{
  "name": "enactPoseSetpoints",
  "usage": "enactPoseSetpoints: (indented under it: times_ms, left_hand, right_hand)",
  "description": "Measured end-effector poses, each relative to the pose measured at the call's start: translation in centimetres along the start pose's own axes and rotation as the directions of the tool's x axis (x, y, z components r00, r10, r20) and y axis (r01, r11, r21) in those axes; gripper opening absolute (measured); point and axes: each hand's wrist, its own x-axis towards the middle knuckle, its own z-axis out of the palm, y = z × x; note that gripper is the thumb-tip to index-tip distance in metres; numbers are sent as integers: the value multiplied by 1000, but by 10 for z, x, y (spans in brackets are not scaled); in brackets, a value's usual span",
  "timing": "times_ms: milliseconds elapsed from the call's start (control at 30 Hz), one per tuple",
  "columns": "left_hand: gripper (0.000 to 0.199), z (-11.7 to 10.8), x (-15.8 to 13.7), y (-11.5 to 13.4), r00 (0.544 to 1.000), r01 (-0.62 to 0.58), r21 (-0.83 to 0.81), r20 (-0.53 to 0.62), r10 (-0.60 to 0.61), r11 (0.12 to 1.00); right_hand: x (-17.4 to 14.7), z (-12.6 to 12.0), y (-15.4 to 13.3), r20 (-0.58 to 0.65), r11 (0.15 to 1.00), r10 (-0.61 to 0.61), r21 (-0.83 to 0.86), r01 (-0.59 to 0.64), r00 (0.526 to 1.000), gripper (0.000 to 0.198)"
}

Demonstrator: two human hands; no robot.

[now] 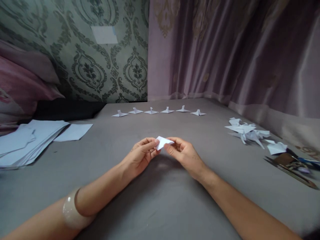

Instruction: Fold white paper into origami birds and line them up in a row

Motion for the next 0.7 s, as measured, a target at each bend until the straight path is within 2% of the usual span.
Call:
enactPoseSetpoints:
  times_ms: [100, 200, 400, 567, 700]
  left_hand:
    - [12, 2, -1, -1, 1000, -8, -65, 30, 10, 998]
    - [7, 2, -3, -3, 997, 32, -91, 66, -26, 995]
    - [7, -4, -3, -5, 985, 98, 5, 139, -98, 995]
    - [12, -4, -3, -6, 983, 46, 121, 174, -67, 992]
    - [17, -1, -5, -4, 988, -81, 195, 149, 52, 977]
  right_hand:
    - [-2, 6, 3, 12, 999, -16, -45, 17, 1000, 33]
    - [-3, 7, 6, -18, 998, -29, -62, 27, 999, 30]
    - [-2, 3, 4, -20, 997, -76, 10, 76, 997, 24]
    - [-1, 2, 3, -98, 988, -143, -74, 136, 985, 18]
    - [0, -1, 4, -121, 957, -233, -205, 206, 965, 16]
